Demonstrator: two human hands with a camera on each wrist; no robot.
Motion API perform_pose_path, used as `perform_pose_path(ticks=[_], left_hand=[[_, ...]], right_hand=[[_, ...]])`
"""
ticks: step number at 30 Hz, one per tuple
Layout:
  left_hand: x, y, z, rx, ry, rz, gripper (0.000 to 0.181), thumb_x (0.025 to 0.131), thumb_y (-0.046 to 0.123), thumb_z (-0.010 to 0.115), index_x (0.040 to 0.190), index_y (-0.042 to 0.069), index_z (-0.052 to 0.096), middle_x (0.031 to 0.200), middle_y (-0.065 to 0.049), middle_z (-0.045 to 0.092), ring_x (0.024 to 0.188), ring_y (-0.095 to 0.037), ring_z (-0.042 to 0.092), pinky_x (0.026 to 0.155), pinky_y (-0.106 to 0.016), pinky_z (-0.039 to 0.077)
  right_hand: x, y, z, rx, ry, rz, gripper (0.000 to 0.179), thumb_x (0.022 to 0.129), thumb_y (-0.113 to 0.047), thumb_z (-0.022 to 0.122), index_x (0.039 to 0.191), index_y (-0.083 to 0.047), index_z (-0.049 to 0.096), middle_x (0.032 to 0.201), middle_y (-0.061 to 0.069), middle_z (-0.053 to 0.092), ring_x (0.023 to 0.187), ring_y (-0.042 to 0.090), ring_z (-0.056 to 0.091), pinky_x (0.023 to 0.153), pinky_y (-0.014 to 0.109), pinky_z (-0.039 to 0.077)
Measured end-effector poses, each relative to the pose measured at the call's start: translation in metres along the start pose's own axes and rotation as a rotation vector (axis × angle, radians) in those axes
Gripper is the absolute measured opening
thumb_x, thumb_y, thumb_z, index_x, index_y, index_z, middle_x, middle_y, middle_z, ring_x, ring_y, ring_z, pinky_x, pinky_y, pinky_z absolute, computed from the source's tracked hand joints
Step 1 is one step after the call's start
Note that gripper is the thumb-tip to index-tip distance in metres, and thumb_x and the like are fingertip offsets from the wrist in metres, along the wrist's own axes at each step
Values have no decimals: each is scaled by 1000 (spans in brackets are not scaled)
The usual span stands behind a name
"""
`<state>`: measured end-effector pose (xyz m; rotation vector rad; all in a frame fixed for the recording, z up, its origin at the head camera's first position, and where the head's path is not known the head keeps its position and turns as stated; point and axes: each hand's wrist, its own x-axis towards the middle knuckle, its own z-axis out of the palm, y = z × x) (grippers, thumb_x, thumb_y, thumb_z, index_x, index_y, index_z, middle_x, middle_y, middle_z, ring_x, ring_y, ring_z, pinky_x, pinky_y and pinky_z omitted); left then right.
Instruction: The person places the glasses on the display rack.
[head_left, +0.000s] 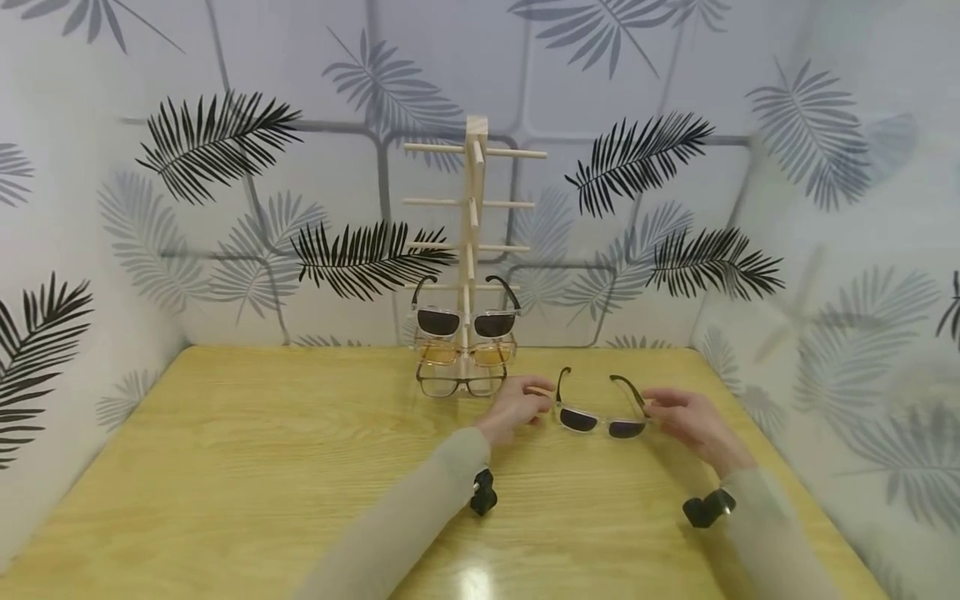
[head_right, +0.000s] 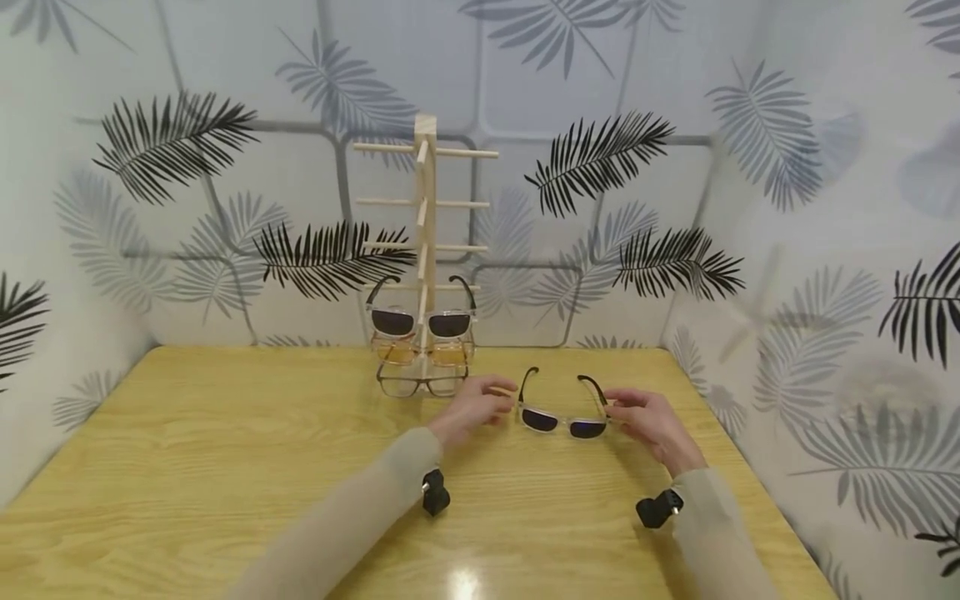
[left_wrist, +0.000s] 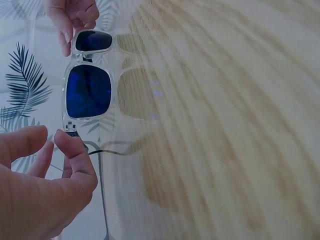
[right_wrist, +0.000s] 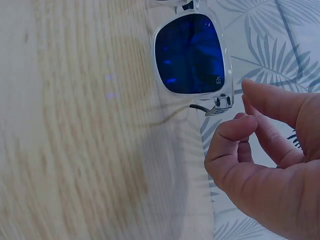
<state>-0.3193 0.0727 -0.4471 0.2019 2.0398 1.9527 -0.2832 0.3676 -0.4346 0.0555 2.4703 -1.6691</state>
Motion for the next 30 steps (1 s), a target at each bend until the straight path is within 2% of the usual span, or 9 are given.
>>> perform_pose_path(ticks=[4,8,11,18,24,27,30], left_hand=[[7,-3,3,-23,6,-6,31,89,0,64,120,2,67,106,-11,69,86,-17,63,76,-38,57],[12,-5,7,-46,15,-18,30,89,0,66,118,0,67,98,-9,70,88,-23,66,75,-37,57],[13,-5,9,-47,16,-27,28,89,0,67,117,0,68,92,-7,70,85,-21,67,75,-36,57],[12,-6,12,-69,-21,-57,30,87,-3,68,117,-3,67,77,-5,66,63,-13,56,65,-28,52],[9,-6,7,-74,-58,-57,30,88,-3,67,118,-4,66,74,-3,62,61,-12,53,60,-26,48],[5,-4,3,-79,-81,-54,30,89,-1,67,119,-4,65,78,-3,63,63,-12,54,62,-26,48],[-1,0,-1,-76,-96,-50,31,90,1,68,121,-2,65,84,-4,65,69,-13,58,68,-29,53]], right_hand=[[1,4,-2,-18,-22,22,60,96,-20,63,146,4,39,131,15,60,98,7,60,89,25,53],[3,9,-4,-13,-41,45,60,97,-21,63,146,4,40,131,16,61,95,7,63,85,26,54],[3,13,-6,11,-57,41,60,97,-22,62,146,5,40,132,17,61,93,7,65,83,25,55],[-1,19,-8,121,-108,4,58,98,-17,60,144,10,37,122,2,68,99,3,65,90,25,54],[-3,16,-8,207,-151,-10,56,99,-12,59,144,12,37,115,-4,70,100,4,66,91,27,54],[-2,15,-8,272,-165,-6,46,99,-11,58,140,7,47,111,-4,71,97,5,67,90,26,55],[-1,13,-8,339,-188,3,28,101,-10,55,128,-6,62,107,-4,72,94,5,67,86,24,55]])
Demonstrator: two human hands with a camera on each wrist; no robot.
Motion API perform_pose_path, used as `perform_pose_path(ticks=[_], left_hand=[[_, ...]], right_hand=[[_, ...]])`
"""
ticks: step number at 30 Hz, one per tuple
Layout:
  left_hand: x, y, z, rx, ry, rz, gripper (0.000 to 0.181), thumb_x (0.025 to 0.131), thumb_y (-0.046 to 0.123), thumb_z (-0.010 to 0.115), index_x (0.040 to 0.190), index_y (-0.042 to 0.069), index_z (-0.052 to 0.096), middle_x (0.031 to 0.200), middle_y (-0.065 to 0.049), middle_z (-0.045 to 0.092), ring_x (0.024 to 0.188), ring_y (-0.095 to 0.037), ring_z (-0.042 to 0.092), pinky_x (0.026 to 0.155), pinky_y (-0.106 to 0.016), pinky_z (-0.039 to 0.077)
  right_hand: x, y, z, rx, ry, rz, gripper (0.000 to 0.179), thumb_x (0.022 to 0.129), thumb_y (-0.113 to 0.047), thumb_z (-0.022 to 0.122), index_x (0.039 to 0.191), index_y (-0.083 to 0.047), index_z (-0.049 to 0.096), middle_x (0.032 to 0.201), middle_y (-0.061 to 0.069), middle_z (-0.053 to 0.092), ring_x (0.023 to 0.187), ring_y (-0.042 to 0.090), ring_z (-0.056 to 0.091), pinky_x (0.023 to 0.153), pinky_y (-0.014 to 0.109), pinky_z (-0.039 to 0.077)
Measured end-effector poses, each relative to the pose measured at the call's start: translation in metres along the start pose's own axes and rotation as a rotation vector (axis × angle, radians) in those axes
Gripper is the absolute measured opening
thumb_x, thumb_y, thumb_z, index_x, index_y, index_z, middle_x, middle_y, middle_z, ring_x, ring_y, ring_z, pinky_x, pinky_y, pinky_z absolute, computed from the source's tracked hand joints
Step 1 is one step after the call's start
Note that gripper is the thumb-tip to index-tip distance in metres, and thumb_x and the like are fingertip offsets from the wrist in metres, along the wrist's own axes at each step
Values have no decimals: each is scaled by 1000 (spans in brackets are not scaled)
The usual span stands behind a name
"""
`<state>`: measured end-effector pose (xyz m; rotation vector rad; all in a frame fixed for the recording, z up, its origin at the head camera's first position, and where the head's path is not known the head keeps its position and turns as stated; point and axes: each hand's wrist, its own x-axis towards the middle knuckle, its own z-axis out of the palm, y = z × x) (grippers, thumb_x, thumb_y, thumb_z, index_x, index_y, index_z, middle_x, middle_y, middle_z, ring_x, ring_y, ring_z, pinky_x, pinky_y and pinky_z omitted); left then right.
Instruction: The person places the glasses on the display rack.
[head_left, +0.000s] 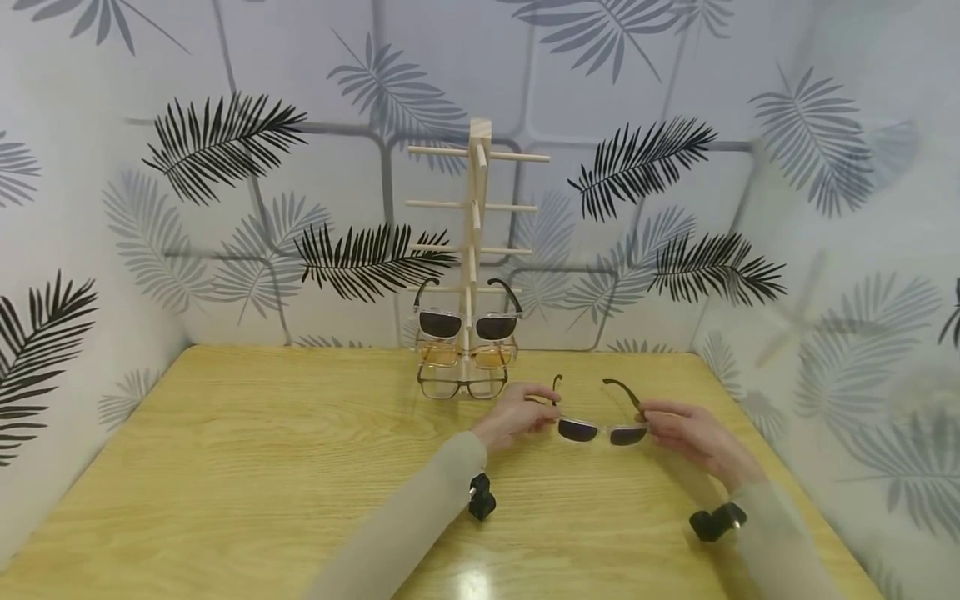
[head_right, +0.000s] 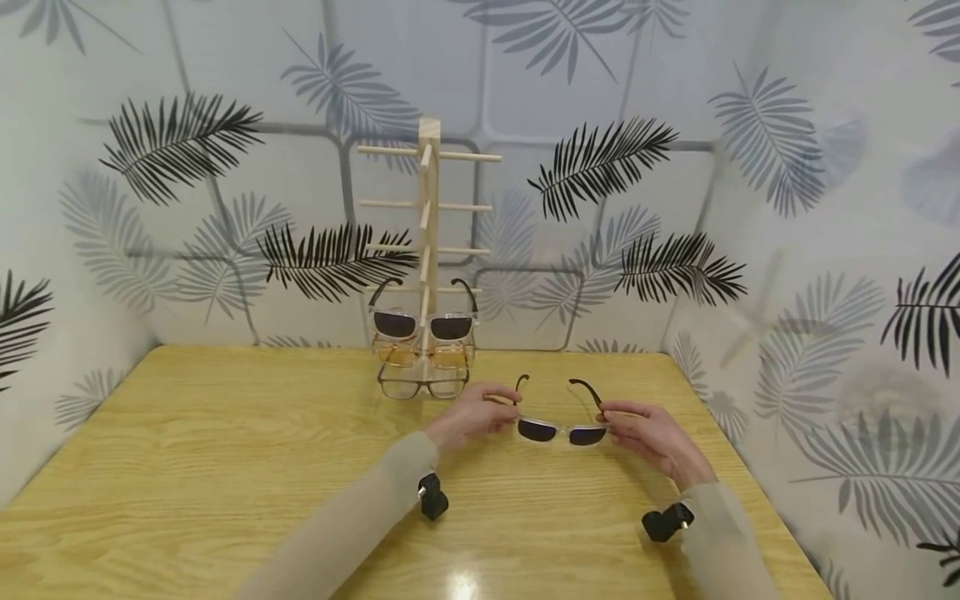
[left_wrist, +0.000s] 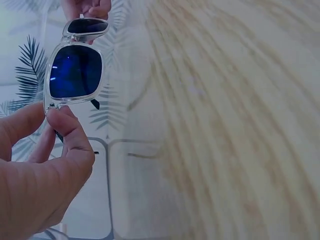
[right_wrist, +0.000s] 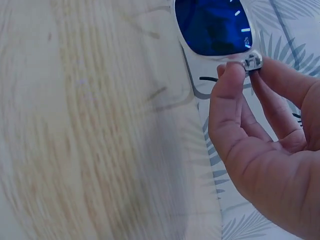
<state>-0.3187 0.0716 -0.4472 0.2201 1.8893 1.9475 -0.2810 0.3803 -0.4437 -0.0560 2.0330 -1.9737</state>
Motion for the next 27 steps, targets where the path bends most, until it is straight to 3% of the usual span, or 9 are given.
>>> perform_pose_path(ticks=[3,7,12,17,27], left_hand=[[-5,5,-2,-7,-6,7,29,90,3,69,119,2,66,94,-6,67,78,-14,62,81,-37,56],[-11,12,-6,-2,-14,32,25,90,5,69,116,6,68,104,-10,69,86,-19,66,90,-44,54],[-21,20,-13,26,-47,65,27,91,7,69,118,7,68,109,-9,67,93,-22,66,87,-40,55],[-35,31,-20,47,-61,92,27,90,10,71,117,11,68,110,-7,68,91,-15,64,78,-30,55],[-59,48,-24,34,-117,148,33,90,12,71,123,14,67,111,-7,67,92,-17,63,78,-29,54]], right_hand=[[0,-3,1,49,-20,-9,21,101,-8,53,114,-15,69,104,-4,73,91,5,67,82,22,56],[-3,-12,5,73,-49,-34,23,101,-7,53,112,-18,71,105,-3,73,93,6,68,83,22,56],[-9,-21,14,79,-47,-53,23,100,-6,55,113,-17,69,107,-3,73,99,7,68,88,24,55],[-13,-29,20,52,-68,-88,23,100,-5,55,113,-19,68,108,-4,73,99,7,67,86,23,55],[-23,-44,24,144,-130,-159,35,101,2,46,111,-19,72,107,-2,72,95,9,69,83,24,56]])
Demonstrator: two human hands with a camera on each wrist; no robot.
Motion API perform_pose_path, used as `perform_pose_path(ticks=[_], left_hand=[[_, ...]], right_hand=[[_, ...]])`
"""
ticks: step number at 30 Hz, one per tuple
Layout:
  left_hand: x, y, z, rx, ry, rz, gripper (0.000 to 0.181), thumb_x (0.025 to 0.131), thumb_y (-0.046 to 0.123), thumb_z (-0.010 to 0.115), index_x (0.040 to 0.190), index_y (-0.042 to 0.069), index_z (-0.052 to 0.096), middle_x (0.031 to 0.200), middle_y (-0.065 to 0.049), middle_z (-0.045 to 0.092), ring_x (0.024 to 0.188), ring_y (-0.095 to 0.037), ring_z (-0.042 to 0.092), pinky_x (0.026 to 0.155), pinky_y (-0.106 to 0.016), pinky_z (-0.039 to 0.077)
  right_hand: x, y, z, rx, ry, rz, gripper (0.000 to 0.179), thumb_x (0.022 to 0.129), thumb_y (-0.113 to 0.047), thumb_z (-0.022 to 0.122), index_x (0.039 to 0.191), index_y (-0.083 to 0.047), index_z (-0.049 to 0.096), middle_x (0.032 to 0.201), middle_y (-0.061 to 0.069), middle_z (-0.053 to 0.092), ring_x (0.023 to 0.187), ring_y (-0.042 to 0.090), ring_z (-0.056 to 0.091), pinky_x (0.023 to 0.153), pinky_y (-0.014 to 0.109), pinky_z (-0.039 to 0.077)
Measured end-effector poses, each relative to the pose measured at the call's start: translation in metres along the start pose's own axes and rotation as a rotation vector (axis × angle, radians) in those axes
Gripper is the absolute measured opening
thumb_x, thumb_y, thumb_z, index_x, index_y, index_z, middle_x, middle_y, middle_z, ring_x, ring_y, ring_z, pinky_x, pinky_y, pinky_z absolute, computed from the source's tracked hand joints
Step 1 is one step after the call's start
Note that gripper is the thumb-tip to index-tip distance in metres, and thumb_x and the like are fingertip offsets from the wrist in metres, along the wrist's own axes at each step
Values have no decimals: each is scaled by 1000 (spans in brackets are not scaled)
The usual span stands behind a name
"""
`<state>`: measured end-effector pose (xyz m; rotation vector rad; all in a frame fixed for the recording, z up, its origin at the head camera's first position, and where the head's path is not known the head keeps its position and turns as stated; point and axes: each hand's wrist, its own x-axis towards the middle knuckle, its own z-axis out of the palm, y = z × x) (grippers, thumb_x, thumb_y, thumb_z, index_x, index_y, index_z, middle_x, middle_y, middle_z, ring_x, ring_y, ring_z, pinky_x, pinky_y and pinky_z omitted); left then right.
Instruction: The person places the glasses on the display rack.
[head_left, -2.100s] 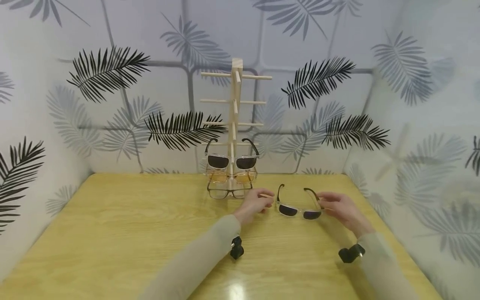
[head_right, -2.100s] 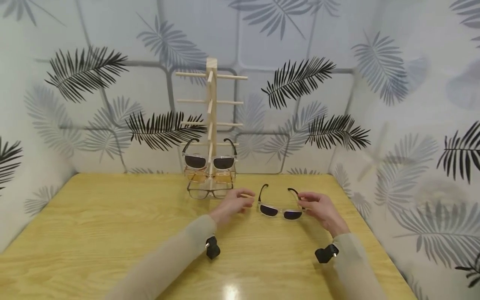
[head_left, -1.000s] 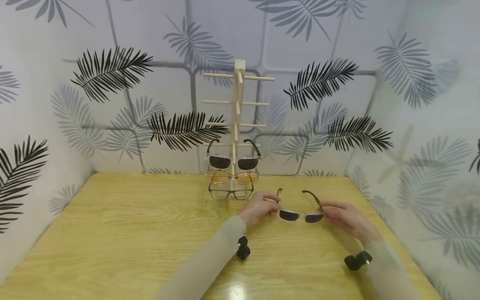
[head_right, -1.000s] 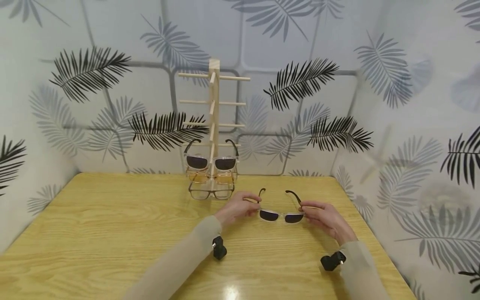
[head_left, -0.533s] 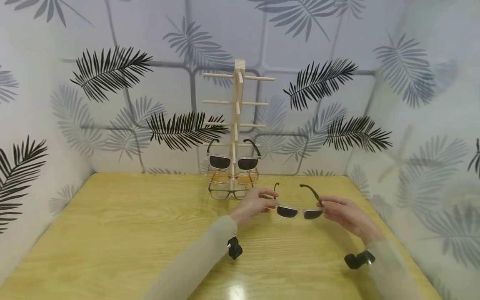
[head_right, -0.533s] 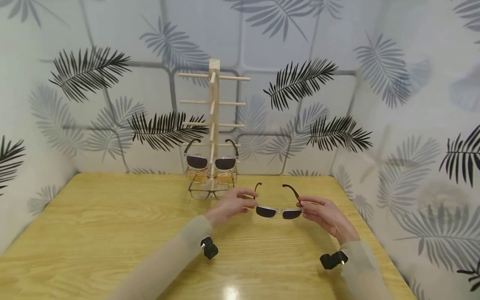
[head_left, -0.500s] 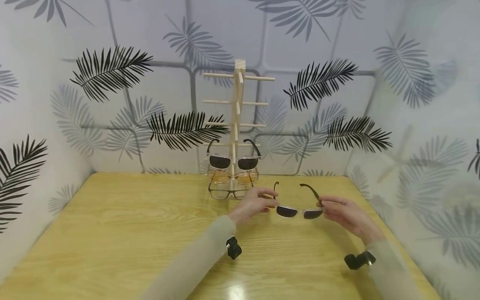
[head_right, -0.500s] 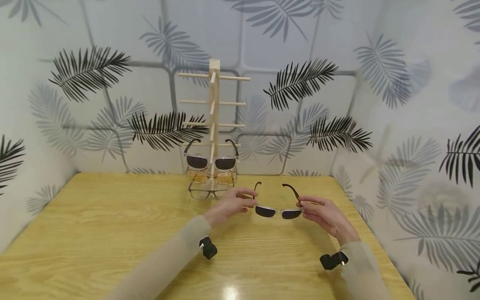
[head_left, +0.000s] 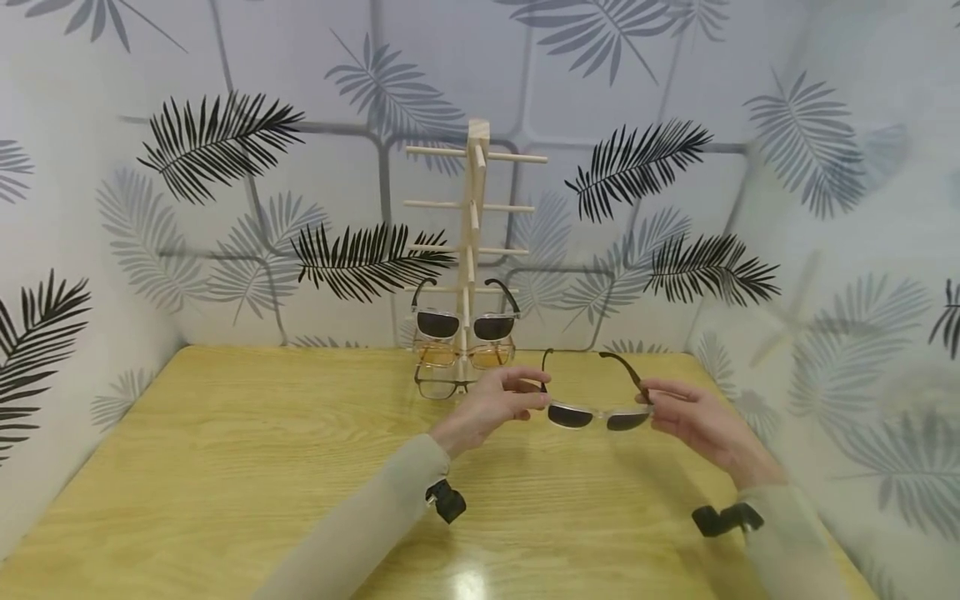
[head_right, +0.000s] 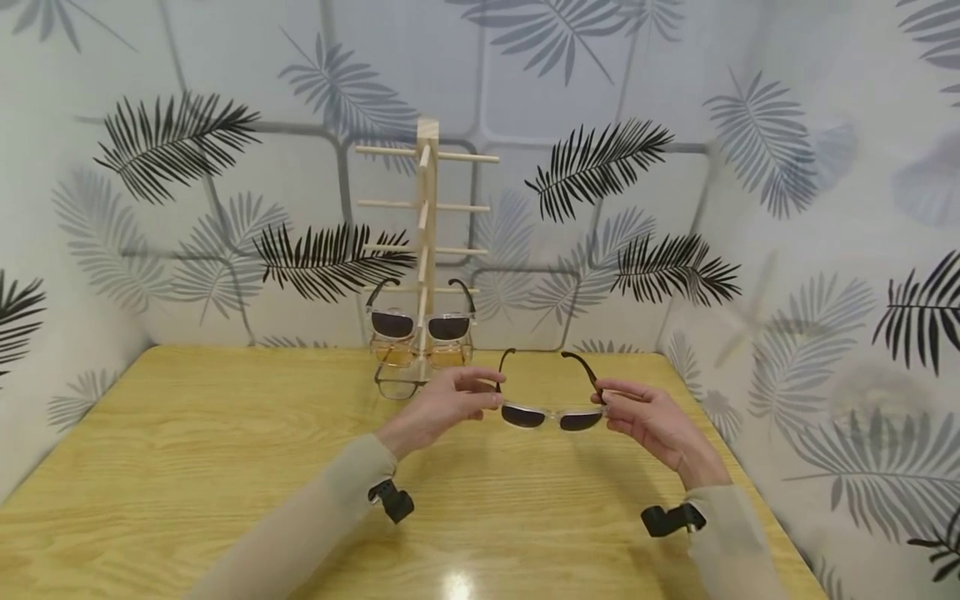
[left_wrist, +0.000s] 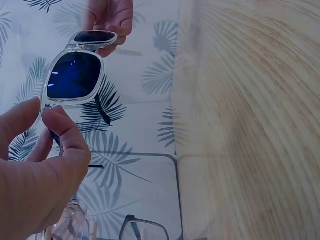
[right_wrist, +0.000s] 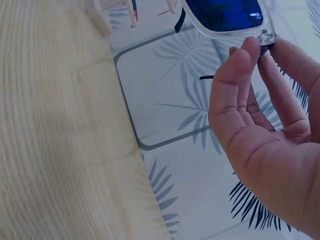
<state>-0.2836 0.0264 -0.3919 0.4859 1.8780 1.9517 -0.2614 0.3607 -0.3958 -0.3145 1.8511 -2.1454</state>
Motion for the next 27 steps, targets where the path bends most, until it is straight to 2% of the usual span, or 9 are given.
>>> perform_pose_path(ticks=[6,15,19,23,27], left_hand=[[-6,15,-3,-8,-65,47,36,93,11,69,128,12,64,119,-9,64,96,-16,63,83,-30,54],[-14,37,-12,-1,-110,131,32,94,14,67,126,10,64,104,-1,67,93,-15,63,81,-29,53],[-18,45,-14,-38,-110,165,30,93,8,67,123,4,64,101,-2,68,90,-15,65,82,-31,55],[-22,51,-15,-81,-103,170,28,92,3,67,120,0,65,97,-2,70,85,-14,67,82,-31,57],[-26,57,-20,-76,-101,200,28,92,3,66,119,-1,66,95,-3,70,84,-13,67,81,-30,57]], right_hand=[[-2,-8,3,91,-72,-35,39,104,3,38,114,-15,71,107,1,71,92,11,69,81,26,57],[-2,-23,17,171,-158,-76,37,105,1,35,113,-11,70,105,3,70,86,12,68,80,25,57],[-2,-27,22,196,-194,-101,39,105,1,34,113,-10,70,105,4,70,85,11,67,80,25,56],[0,-30,26,223,-261,-141,42,105,2,31,116,-10,70,108,5,70,89,13,68,81,26,56],[2,-34,32,254,-294,-179,41,105,2,31,117,-9,70,109,5,69,91,14,68,81,26,56]])
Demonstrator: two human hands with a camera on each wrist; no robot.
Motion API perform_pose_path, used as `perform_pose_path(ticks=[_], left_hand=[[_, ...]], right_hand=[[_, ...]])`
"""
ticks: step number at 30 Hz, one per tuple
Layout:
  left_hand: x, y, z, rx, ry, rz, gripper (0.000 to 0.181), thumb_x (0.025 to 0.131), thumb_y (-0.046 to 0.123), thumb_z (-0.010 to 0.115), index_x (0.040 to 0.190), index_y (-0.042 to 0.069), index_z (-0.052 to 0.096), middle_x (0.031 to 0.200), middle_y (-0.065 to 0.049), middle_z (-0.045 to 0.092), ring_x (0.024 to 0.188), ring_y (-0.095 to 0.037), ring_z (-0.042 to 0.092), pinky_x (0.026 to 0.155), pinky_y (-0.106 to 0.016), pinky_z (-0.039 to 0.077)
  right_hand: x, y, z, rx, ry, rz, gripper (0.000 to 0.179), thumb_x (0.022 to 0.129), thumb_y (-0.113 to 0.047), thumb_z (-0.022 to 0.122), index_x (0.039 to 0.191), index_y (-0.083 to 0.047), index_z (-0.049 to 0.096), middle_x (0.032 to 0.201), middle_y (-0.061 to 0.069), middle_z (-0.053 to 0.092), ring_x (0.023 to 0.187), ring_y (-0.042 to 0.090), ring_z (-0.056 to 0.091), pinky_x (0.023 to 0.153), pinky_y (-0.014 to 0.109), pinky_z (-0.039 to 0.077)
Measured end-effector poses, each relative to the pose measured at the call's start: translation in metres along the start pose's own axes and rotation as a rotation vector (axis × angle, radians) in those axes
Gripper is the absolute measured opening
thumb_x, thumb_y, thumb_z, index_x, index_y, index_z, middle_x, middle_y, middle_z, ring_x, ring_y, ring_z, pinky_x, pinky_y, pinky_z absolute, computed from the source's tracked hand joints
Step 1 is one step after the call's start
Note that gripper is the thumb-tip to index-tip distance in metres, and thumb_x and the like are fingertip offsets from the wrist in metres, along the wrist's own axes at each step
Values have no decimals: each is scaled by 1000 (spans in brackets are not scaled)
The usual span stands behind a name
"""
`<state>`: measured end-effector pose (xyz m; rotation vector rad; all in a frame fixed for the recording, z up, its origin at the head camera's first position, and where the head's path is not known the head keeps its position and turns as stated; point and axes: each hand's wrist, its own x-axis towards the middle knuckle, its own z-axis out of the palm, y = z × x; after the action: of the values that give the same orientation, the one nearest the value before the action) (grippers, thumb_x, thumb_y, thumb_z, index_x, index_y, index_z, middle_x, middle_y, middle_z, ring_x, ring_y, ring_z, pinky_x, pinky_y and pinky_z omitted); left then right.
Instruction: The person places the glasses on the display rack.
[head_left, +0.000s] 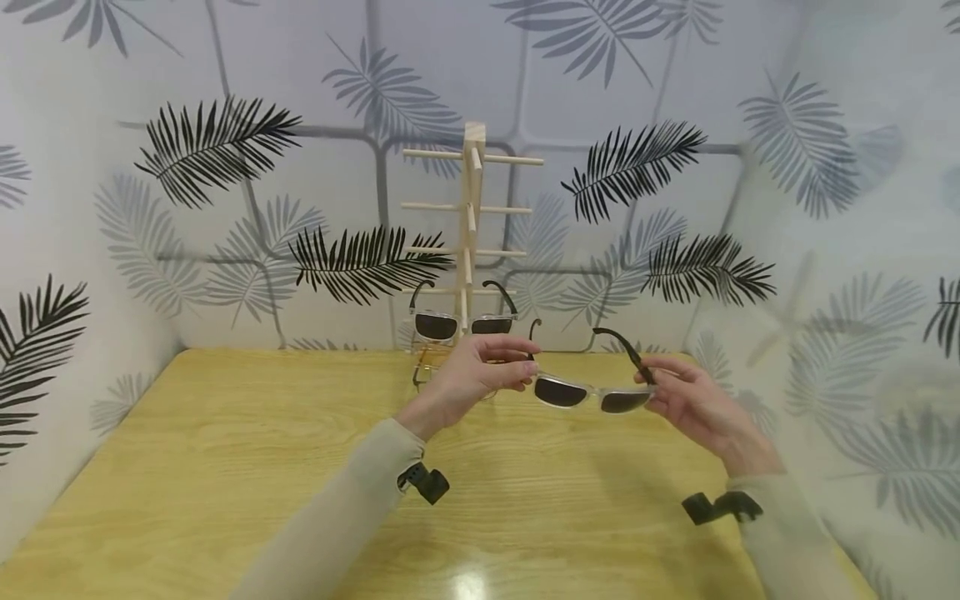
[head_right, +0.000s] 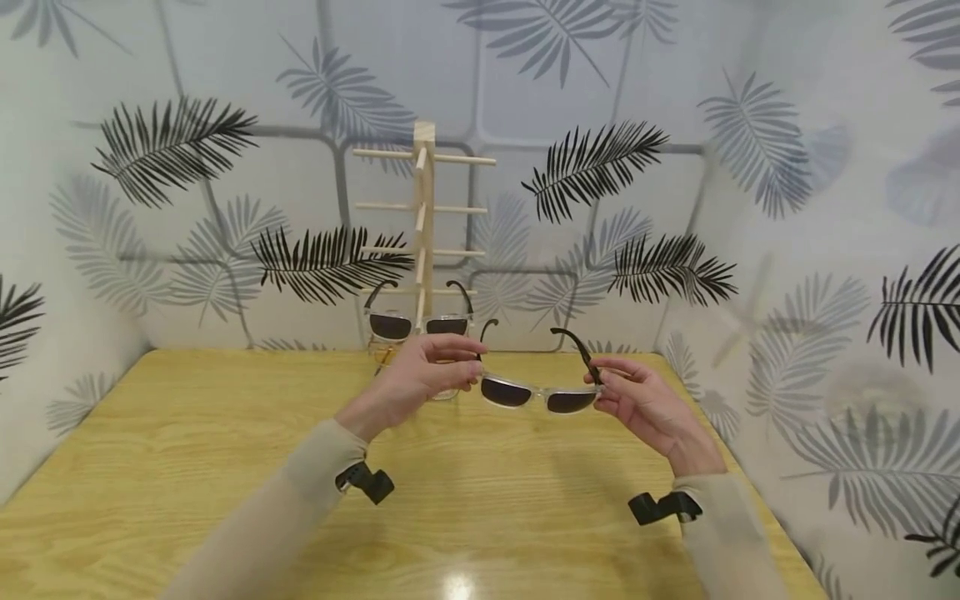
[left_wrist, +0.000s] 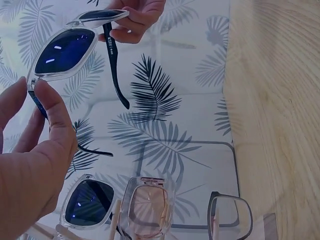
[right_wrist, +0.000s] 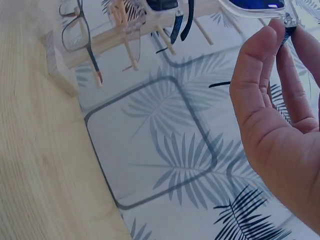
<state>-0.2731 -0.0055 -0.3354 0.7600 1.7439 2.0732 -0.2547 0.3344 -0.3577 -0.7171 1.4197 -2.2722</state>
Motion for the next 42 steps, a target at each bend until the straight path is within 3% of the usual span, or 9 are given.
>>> perform_pose_path(ticks=[10,18,24,28,33,36,42], left_hand=[[-8,16,-9,46,37,55,31,91,8,69,121,1,66,95,-1,70,84,-13,65,75,-27,56],[-13,27,-14,60,65,161,27,89,6,71,116,3,67,96,-2,70,80,-14,64,72,-26,54],[-18,38,-19,103,105,207,29,89,5,71,117,-2,65,96,-1,71,77,-12,64,70,-27,52],[-22,41,-24,99,129,226,23,89,6,70,113,5,68,94,-1,71,74,-12,62,64,-23,50],[-26,46,-30,62,156,207,21,90,3,67,107,15,71,92,1,70,72,-11,62,63,-22,51],[-26,48,-33,25,169,183,21,91,3,66,105,18,71,95,1,70,74,-10,63,69,-23,53],[-26,49,-36,-53,168,190,23,92,0,64,105,17,71,96,-2,68,75,-12,61,70,-24,52]], right_hand=[[10,-4,24,51,15,-49,35,105,1,37,111,-7,70,105,6,70,88,15,68,79,25,55],[22,-12,41,92,9,-81,32,103,1,41,109,-6,71,103,8,71,91,17,70,83,27,56],[32,-17,56,113,61,-98,29,102,0,45,105,-5,73,99,10,70,88,19,69,82,29,56],[40,-18,63,120,81,-104,29,102,0,46,104,-6,74,97,9,71,86,18,69,80,28,56],[48,-19,69,108,62,-112,27,101,-1,49,107,-7,74,99,9,71,89,17,69,79,26,56],[51,-20,71,119,44,-111,26,100,-1,49,110,-7,73,101,9,71,90,17,69,78,26,56],[54,-21,73,143,22,-104,25,99,1,52,113,-5,72,104,11,71,92,18,70,78,26,57]])
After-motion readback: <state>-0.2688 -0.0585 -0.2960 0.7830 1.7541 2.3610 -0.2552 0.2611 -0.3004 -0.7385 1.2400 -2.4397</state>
